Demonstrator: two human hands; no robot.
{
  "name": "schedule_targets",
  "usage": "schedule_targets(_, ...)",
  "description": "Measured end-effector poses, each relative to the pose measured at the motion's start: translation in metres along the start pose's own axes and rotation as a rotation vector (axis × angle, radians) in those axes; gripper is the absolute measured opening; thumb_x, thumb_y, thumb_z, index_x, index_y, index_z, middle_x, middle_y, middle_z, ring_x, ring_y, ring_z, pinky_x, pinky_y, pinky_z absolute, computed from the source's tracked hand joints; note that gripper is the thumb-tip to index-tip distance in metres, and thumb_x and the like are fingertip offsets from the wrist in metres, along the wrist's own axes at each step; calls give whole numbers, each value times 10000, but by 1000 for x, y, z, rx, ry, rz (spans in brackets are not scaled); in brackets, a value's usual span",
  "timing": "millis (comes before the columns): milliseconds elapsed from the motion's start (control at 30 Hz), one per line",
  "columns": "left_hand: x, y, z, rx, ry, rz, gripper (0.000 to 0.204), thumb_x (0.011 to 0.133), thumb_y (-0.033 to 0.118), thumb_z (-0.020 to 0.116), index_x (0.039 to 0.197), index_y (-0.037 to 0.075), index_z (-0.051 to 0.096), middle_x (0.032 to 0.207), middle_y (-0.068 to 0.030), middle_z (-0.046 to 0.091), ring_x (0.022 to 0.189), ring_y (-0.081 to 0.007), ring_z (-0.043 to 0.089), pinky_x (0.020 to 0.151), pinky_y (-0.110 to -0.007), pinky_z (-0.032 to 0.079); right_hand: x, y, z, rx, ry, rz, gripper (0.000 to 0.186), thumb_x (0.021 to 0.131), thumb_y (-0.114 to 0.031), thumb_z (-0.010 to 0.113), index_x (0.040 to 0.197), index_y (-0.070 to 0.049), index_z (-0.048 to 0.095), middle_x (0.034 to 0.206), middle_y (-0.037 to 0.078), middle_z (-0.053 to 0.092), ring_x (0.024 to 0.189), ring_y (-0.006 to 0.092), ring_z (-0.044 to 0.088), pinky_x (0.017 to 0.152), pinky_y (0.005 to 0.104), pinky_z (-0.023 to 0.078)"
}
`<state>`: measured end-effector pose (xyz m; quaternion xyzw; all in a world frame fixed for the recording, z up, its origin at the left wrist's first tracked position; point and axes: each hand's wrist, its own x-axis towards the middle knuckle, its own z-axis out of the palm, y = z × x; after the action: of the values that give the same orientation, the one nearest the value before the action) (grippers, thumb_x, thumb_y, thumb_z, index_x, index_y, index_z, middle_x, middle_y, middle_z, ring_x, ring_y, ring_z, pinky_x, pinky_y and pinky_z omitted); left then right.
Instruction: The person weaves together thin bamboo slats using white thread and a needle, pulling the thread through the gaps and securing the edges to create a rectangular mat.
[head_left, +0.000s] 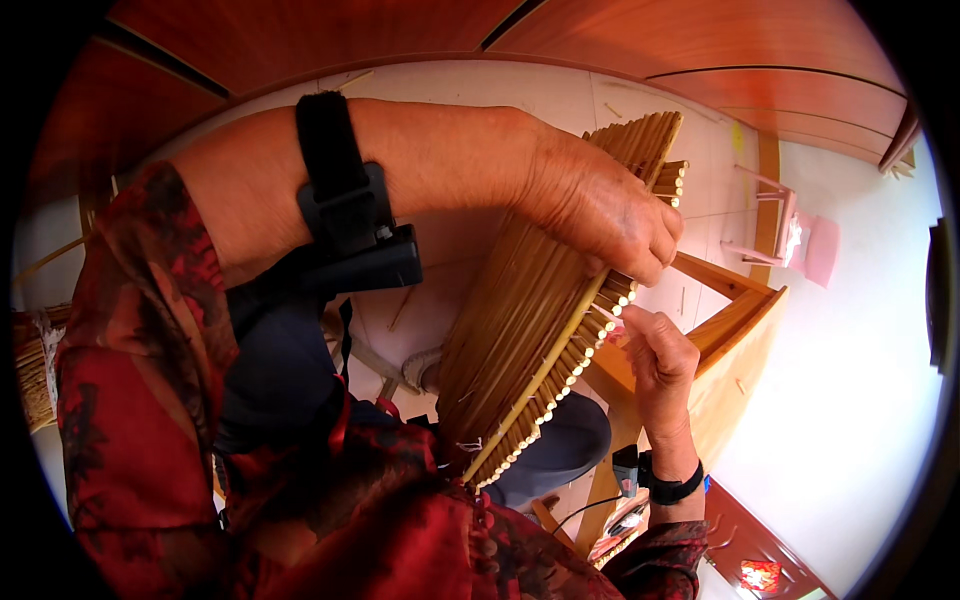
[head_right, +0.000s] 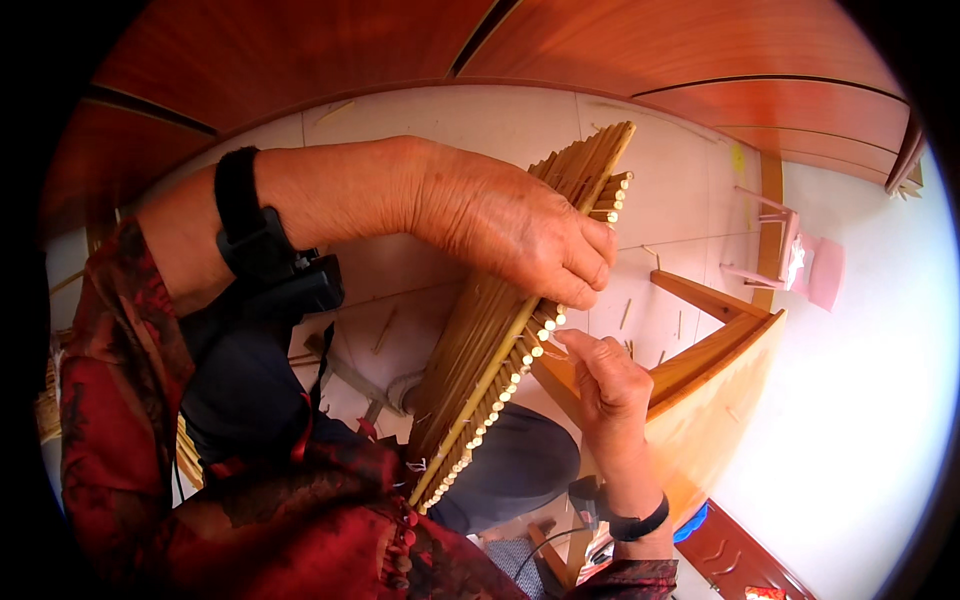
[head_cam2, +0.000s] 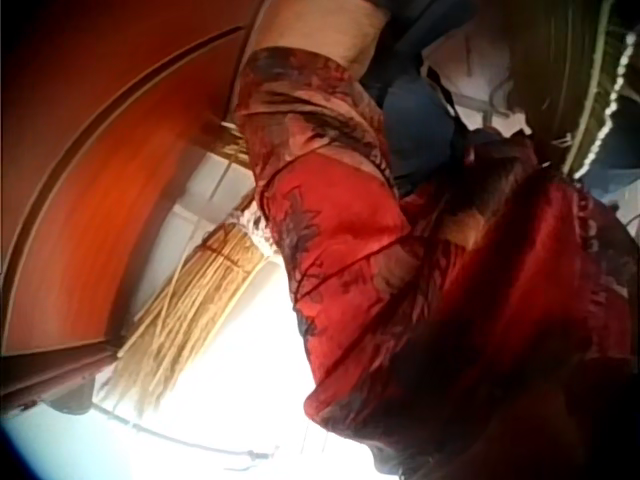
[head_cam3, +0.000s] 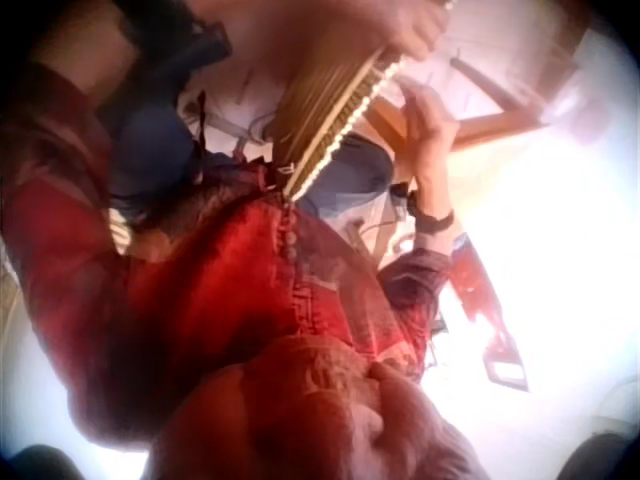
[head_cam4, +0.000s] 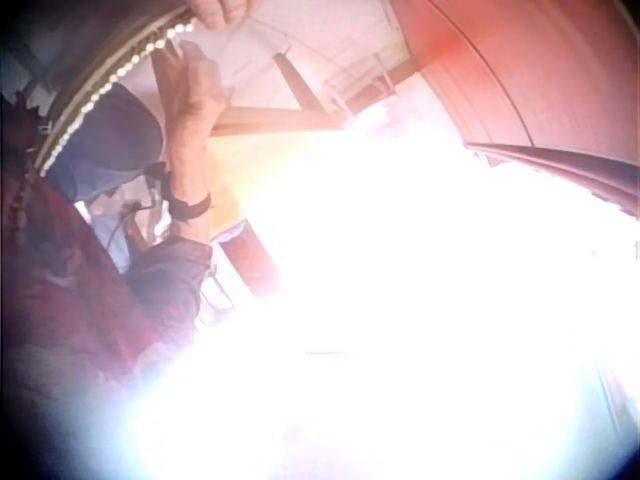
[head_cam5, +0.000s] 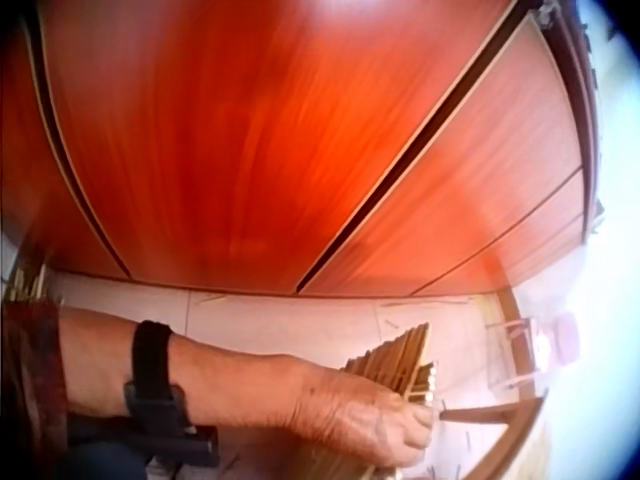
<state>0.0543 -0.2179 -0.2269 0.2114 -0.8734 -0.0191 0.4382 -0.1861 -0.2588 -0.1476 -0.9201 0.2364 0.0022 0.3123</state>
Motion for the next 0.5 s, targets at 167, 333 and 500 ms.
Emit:
schedule_targets(167, 0, 0, -1, 12, -10, 6, 90, 783, 76, 568, 823, 12, 518, 876, -99, 547, 967, -273, 548, 822, -340, 492, 5, 1, -4, -31, -33, -21, 353, 790, 161, 569, 1043, -60, 679, 659, 48, 514, 574, 136, 516, 537, 243, 423)
schedule_targets(333, -2, 4, -1, 43, -31, -12, 79, 786, 70, 564, 822, 12, 522, 879, -98, 553, 956, -265, 547, 819, -336, 489, 4, 1, -2, -51, -37, -32, 368, 776, 175, 563, 1040, -55, 677, 664, 57, 520, 580, 148, 526, 545, 248, 437)
schedule_targets(500, 1, 7, -3, 48, -23, -13, 81, 788, 70, 562, 825, 8, 527, 876, -99, 554, 945, -262, 546, 820, -334, 486, 3, 0, -1, -83, -51, -88, 365, 762, 182, 570, 1031, -44, 671, 665, 63, 521, 585, 151, 530, 550, 248, 440)
